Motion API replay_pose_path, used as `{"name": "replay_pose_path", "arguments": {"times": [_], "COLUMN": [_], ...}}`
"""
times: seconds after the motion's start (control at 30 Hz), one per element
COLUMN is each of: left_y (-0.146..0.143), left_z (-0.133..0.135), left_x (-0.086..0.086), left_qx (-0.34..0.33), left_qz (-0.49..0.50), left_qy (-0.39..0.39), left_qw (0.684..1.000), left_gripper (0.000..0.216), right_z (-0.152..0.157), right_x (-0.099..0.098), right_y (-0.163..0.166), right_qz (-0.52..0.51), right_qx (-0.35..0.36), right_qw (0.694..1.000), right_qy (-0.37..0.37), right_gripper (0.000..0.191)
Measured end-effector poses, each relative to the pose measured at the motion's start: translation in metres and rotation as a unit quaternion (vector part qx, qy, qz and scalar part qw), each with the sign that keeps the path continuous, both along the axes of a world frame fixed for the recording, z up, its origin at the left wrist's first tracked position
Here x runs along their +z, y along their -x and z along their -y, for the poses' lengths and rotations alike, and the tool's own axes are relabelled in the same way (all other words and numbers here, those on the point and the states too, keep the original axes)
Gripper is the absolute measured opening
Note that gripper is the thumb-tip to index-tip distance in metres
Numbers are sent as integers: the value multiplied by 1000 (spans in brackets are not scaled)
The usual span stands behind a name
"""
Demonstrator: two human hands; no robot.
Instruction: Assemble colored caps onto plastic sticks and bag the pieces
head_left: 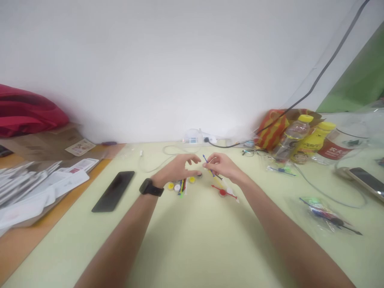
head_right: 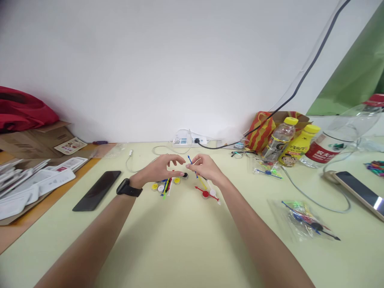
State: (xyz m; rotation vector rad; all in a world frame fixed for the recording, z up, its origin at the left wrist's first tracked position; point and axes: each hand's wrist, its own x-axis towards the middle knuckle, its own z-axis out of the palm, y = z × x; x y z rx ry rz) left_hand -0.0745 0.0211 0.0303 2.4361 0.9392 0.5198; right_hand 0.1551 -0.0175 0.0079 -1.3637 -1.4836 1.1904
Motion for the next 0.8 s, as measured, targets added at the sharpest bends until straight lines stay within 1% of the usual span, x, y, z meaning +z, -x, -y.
{"name": "replay_pose_path", "arguments": {"times": [0.1,0.17,0.23,0.3,0.43,0.7,0.8], "left_y": [-13,-19,-23,-23,-21,-21,-22], "left_z": [13,18,19,17,13,15,16], "left_x": [13,16,15,13,9,8,8], "left_qx": [-29,-39,-41,-40,-25,-24,-27], "left_qz": [72,97,110,115,132,148,150], "left_qy": [14,9,-3,-7,13,20,26], "left_qw": [997,995,993,993,991,989,988], "left_gripper": [36,30,23,19,17,11,11], "right_z": [1,3,4,5,4,3,6], "right_x": [-2,-1,1,4,6,4,6], "right_y": [6,10,11,10,7,3,6], "right_qz": [-34,-62,-81,-95,-143,-161,-140], "right_qx": [0,4,14,34,65,105,112], "right_qw": [999,998,996,995,987,981,984], "right_qy": [-17,-23,-26,-17,24,27,9], "right_gripper": [39,41,40,35,21,24,19]}}
